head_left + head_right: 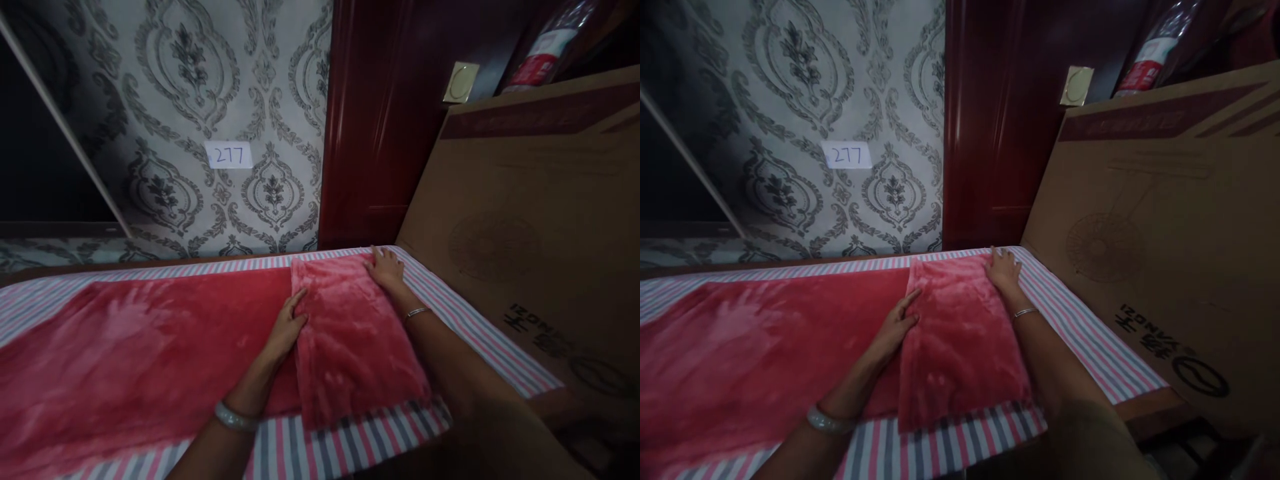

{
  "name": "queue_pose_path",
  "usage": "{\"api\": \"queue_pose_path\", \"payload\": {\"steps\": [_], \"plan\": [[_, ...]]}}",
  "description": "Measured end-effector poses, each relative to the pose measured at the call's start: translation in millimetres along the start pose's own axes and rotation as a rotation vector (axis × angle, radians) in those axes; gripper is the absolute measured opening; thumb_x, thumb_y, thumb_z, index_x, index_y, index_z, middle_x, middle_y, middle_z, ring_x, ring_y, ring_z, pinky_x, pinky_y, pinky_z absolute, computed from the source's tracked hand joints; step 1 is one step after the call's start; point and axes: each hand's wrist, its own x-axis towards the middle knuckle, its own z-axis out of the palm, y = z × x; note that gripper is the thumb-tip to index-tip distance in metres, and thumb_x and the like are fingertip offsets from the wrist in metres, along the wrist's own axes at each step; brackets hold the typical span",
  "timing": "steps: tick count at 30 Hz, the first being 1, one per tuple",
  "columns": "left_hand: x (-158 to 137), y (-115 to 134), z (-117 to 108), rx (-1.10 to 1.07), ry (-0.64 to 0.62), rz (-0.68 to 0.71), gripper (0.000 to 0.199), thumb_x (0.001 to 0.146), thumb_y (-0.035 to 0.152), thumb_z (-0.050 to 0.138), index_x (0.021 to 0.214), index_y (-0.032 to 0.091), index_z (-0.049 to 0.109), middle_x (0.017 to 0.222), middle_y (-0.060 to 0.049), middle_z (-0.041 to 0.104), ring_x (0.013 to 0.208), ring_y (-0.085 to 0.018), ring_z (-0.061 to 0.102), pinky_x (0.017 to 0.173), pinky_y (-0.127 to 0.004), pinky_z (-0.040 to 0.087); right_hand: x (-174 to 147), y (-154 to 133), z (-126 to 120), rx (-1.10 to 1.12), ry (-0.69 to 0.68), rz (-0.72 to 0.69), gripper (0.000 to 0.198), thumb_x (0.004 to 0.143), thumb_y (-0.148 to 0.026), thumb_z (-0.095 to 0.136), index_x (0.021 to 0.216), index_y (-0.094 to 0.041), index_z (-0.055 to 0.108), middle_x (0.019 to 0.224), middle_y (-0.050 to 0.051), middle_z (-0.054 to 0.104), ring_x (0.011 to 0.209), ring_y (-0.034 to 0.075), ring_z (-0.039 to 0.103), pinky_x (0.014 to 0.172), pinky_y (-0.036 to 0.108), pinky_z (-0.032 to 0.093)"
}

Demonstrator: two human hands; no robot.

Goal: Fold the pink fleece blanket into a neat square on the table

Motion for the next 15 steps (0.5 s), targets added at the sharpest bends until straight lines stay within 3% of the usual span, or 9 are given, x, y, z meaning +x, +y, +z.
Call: {"api": "queue_pose_path", "payload": {"steps": [3, 7, 11, 13, 15], "plan": [[-1.5, 1.3, 0.5, 0.064, 0.035, 0.001, 0.064, 0.063, 0.004, 0.064, 0.124, 0.023, 0.069, 0.141, -0.007, 0.058, 0.138, -0.028, 0.044, 0.119, -0.042, 0.026, -1.7, -10.8, 10.7, -0.100, -0.128, -0.224, 0.058, 0.100, -0.053, 0.035, 0.154, -0.032, 0.031, 0.164, 0.005, 0.022, 0.151, 0.029, 0.011, 0.118, 0.059, 0.011], [-1.3, -1.4, 0.1, 0.077, 0.044, -0.013, 0.070, 0.059, 0.001, 0.058, 0.126, 0.022, 0.068, 0.141, -0.007, 0.057, 0.138, -0.028, 0.043, 0.120, -0.043, 0.024, -2.3, -7.5, 23.8, -0.080, -0.248, -0.156, 0.060, 0.101, -0.055, 0.024, 0.155, -0.030, 0.028, 0.164, 0.004, 0.020, 0.151, 0.027, 0.012, 0.119, 0.055, 0.013], [-0.3, -6.7, 1.2, 0.029, 0.090, -0.044, 0.072, 0.056, -0.001, 0.055, 0.124, 0.020, 0.069, 0.141, -0.009, 0.057, 0.138, -0.029, 0.043, 0.119, -0.043, 0.026, -2.5, -20.3, 14.6, -0.117, -0.255, -0.119, 0.059, 0.101, -0.052, 0.027, 0.155, -0.029, 0.027, 0.165, 0.006, 0.018, 0.151, 0.029, 0.011, 0.117, 0.060, 0.013], [-0.4, -9.3, 1.7, -0.012, 0.098, -0.037, 0.071, 0.057, -0.001, 0.056, 0.123, 0.020, 0.069, 0.141, -0.008, 0.057, 0.137, -0.029, 0.045, 0.119, -0.043, 0.027, -7.1, -42.8, 9.4, -0.111, -0.223, -0.240, 0.058, 0.101, -0.050, 0.028, 0.156, -0.031, 0.027, 0.165, 0.005, 0.014, 0.152, 0.029, 0.008, 0.117, 0.062, 0.011], [-0.7, -11.4, 1.9, -0.049, 0.094, -0.020, 0.069, 0.057, -0.001, 0.057, 0.121, 0.021, 0.069, 0.137, -0.008, 0.059, 0.134, -0.029, 0.047, 0.118, -0.043, 0.030, -15.2, -72.3, 10.6, -0.061, -0.228, -0.485, 0.057, 0.102, -0.050, 0.028, 0.156, -0.035, 0.023, 0.166, 0.001, 0.010, 0.152, 0.027, 0.006, 0.118, 0.058, 0.010]]}}
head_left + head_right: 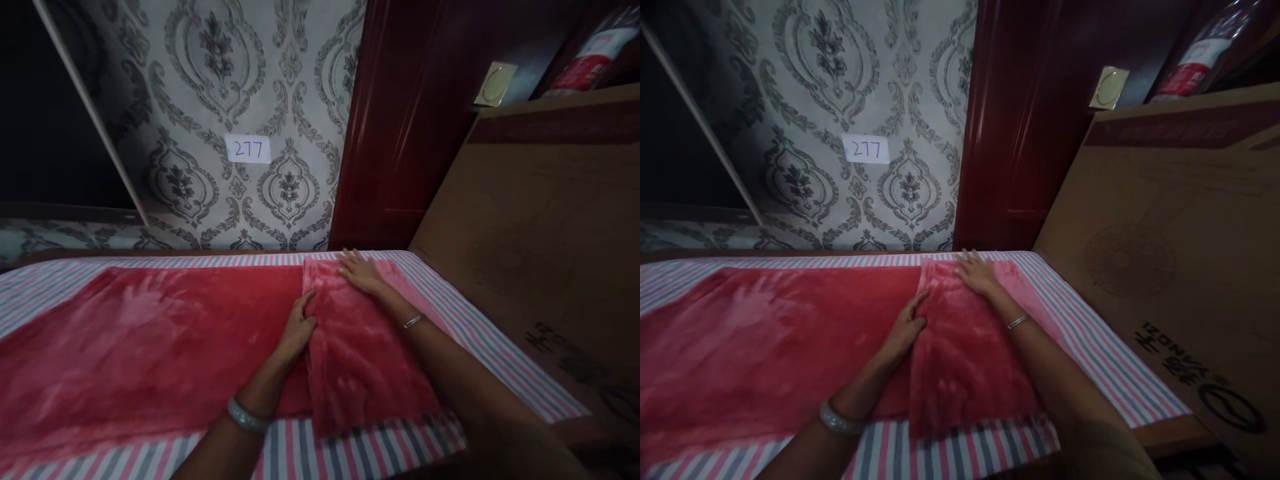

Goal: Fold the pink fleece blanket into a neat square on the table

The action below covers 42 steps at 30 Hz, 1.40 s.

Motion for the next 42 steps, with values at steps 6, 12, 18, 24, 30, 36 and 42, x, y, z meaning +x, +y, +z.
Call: {"api": "queue_pose_path", "payload": {"steps": [6, 12, 18, 24, 30, 36, 42], "plan": [[1.8, -4.0, -1.7, 0.004, 0.037, -0.007, 0.067, 0.055, -0.004, 0.057, 0.116, 0.019, 0.071, 0.134, -0.009, 0.062, 0.133, -0.029, 0.048, 0.119, -0.042, 0.028, 17.2, -63.3, 22.9, 0.042, -0.146, -0.247, 0.057, 0.102, -0.049, 0.025, 0.157, -0.035, 0.018, 0.165, -0.002, 0.016, 0.152, 0.025, 0.012, 0.120, 0.053, 0.009], [5.3, -2.6, -2.4, -0.037, 0.026, -0.043, 0.065, 0.056, -0.001, 0.064, 0.119, 0.018, 0.068, 0.132, -0.009, 0.064, 0.127, -0.031, 0.054, 0.109, -0.042, 0.042, 20.9, -64.7, 20.0, 0.024, -0.142, -0.206, 0.059, 0.102, -0.051, 0.026, 0.158, -0.034, 0.017, 0.165, 0.001, 0.018, 0.151, 0.024, 0.016, 0.121, 0.051, 0.013], [3.5, 9.1, 2.1, -0.063, -0.049, -0.135, 0.074, 0.061, 0.012, 0.072, 0.134, 0.017, 0.058, 0.117, -0.009, 0.071, 0.098, -0.025, 0.068, 0.081, -0.032, 0.056, -21.0, -35.6, -12.6, 0.006, -0.124, 0.010, 0.062, 0.100, -0.055, 0.030, 0.157, -0.030, 0.023, 0.165, 0.005, 0.013, 0.151, 0.030, 0.011, 0.119, 0.057, 0.011], [2.5, 15.2, 5.2, -0.108, -0.098, -0.138, 0.081, 0.059, 0.011, 0.076, 0.137, 0.017, 0.054, 0.111, -0.007, 0.072, 0.086, -0.021, 0.068, 0.074, -0.028, 0.056, -120.5, -9.0, -11.8, 0.059, -0.047, 0.249, 0.067, 0.096, -0.068, 0.027, 0.156, -0.039, 0.019, 0.166, 0.001, 0.011, 0.150, 0.037, 0.009, 0.114, 0.066, 0.015], [5.1, 24.3, 11.6, -0.082, 0.006, -0.146, 0.073, 0.056, -0.003, 0.072, 0.126, 0.018, 0.063, 0.121, -0.008, 0.068, 0.108, -0.023, 0.064, 0.094, -0.029, 0.052, -157.5, -21.1, 28.5, -0.024, 0.078, 0.300, 0.066, 0.097, -0.065, 0.026, 0.156, -0.035, 0.023, 0.166, 0.003, 0.013, 0.151, 0.036, 0.007, 0.115, 0.066, 0.010], [-44.6, 41.0, 15.2, -0.168, -0.113, -0.214, 0.086, 0.061, 0.014, 0.083, 0.140, 0.021, 0.050, 0.127, -0.010, 0.065, 0.104, -0.024, 0.067, 0.092, -0.033, 0.054, -156.9, -20.1, 26.9, 0.015, 0.072, 0.296, 0.066, 0.098, -0.064, 0.026, 0.156, -0.033, 0.024, 0.166, 0.003, 0.013, 0.151, 0.035, 0.008, 0.116, 0.066, 0.009], [-87.7, 30.7, 11.3, -0.103, -0.117, -0.176, 0.081, 0.058, 0.011, 0.080, 0.134, 0.018, 0.056, 0.109, -0.008, 0.071, 0.093, -0.023, 0.068, 0.084, -0.033, 0.056, -160.4, -18.7, 19.1, 0.100, 0.013, 0.297, 0.067, 0.098, -0.064, 0.025, 0.157, -0.033, 0.021, 0.166, 0.002, 0.011, 0.151, 0.034, 0.004, 0.117, 0.064, 0.004]]}}
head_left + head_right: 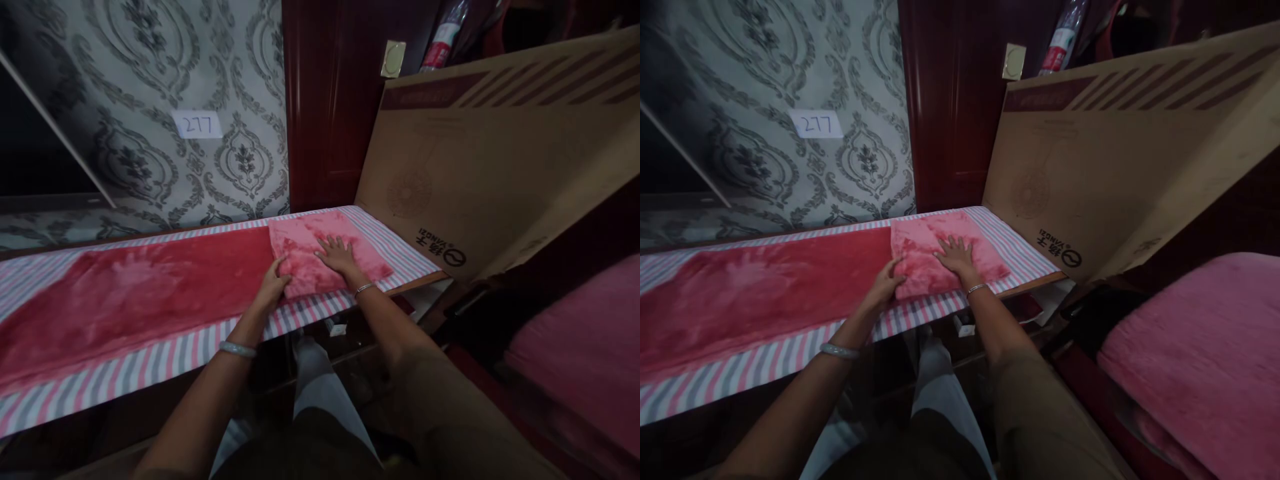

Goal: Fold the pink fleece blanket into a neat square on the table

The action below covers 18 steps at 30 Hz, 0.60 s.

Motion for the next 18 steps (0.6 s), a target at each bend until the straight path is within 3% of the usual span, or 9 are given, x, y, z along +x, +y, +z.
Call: {"api": "queue_pose_path", "payload": {"steps": [7, 10, 15, 18], "plan": [[-1.1, 1.3, 0.6, 0.199, 0.152, 0.025, 0.067, 0.057, -0.002, 0.071, 0.120, 0.017, 0.064, 0.094, -0.004, 0.072, 0.078, -0.019, 0.066, 0.072, -0.027, 0.055, -7.7, -9.3, -19.7, -0.009, -0.107, 0.011, 0.065, 0.099, -0.059, 0.024, 0.158, -0.033, 0.016, 0.167, 0.002, 0.007, 0.152, 0.031, 0.002, 0.118, 0.058, 0.006], [-1.7, 3.1, -5.0, 0.181, 0.106, 0.001, 0.065, 0.057, 0.002, 0.076, 0.119, 0.018, 0.064, 0.100, -0.004, 0.073, 0.086, -0.020, 0.067, 0.080, -0.029, 0.055, -15.7, -14.0, -22.8, -0.018, -0.109, 0.035, 0.063, 0.099, -0.057, 0.022, 0.157, -0.032, 0.019, 0.166, 0.004, 0.010, 0.151, 0.031, 0.006, 0.117, 0.059, 0.008], [2.5, -1.5, -13.4, 0.034, 0.027, -0.006, 0.073, 0.053, 0.012, 0.086, 0.121, 0.018, 0.061, 0.117, -0.009, 0.070, 0.106, -0.025, 0.066, 0.093, -0.035, 0.053, -26.3, 6.6, -15.5, -0.055, 0.082, 0.129, 0.061, 0.100, -0.054, 0.020, 0.156, -0.030, 0.025, 0.166, 0.007, 0.014, 0.151, 0.032, 0.006, 0.116, 0.061, 0.006], [2.9, -4.0, -13.3, -0.008, -0.001, -0.023, 0.082, 0.050, 0.016, 0.090, 0.126, 0.019, 0.059, 0.121, -0.011, 0.068, 0.111, -0.027, 0.064, 0.096, -0.039, 0.053, -27.4, 22.0, -9.6, -0.019, 0.054, 0.158, 0.063, 0.100, -0.056, 0.020, 0.157, -0.030, 0.021, 0.166, 0.006, 0.010, 0.151, 0.032, 0.003, 0.116, 0.062, 0.006]]}}
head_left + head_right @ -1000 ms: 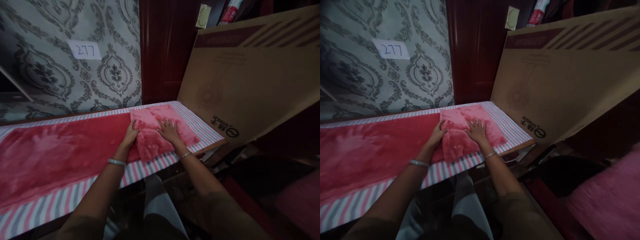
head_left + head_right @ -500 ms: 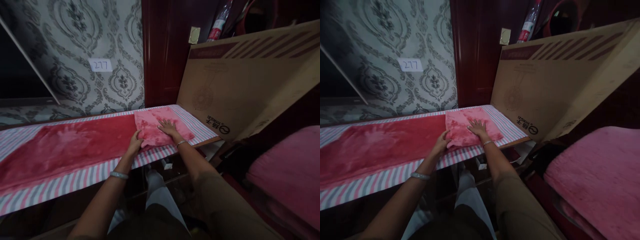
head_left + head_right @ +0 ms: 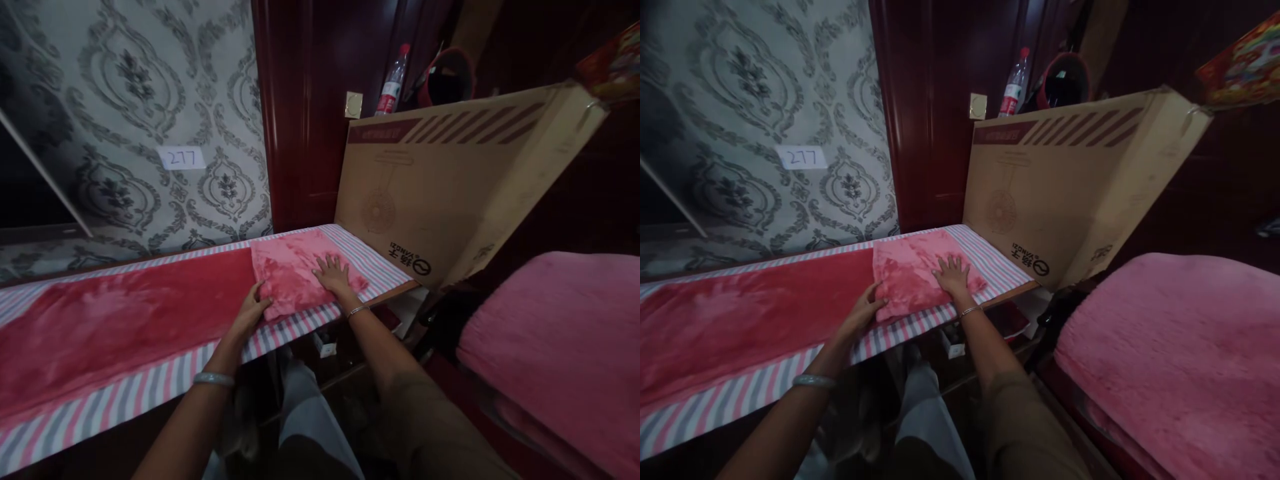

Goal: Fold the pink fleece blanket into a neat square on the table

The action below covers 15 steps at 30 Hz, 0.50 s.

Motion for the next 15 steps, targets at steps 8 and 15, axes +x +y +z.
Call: {"api": "queue_pose_path", "payload": {"steps": [8, 15], "plan": [[-10.5, -2.2, -0.2, -0.058, -0.051, 0.032, 0.090, 0.051, 0.028, 0.091, 0.132, 0.018, 0.055, 0.133, -0.016, 0.063, 0.121, -0.031, 0.059, 0.102, -0.041, 0.049, -1.2, 2.9, 8.1, -0.031, 0.028, 0.008, 0.062, 0.101, -0.054, 0.020, 0.157, -0.030, 0.021, 0.166, 0.005, 0.011, 0.151, 0.032, 0.005, 0.115, 0.063, 0.008], [-11.7, -8.3, -2.7, -0.121, -0.061, 0.016, 0.097, 0.049, 0.028, 0.091, 0.137, 0.018, 0.051, 0.123, -0.015, 0.068, 0.114, -0.031, 0.064, 0.096, -0.040, 0.052, 1.0, 2.0, 15.4, -0.020, 0.122, -0.004, 0.057, 0.101, -0.049, 0.028, 0.154, -0.029, 0.032, 0.164, 0.007, 0.021, 0.150, 0.033, 0.012, 0.114, 0.065, 0.013]]}}
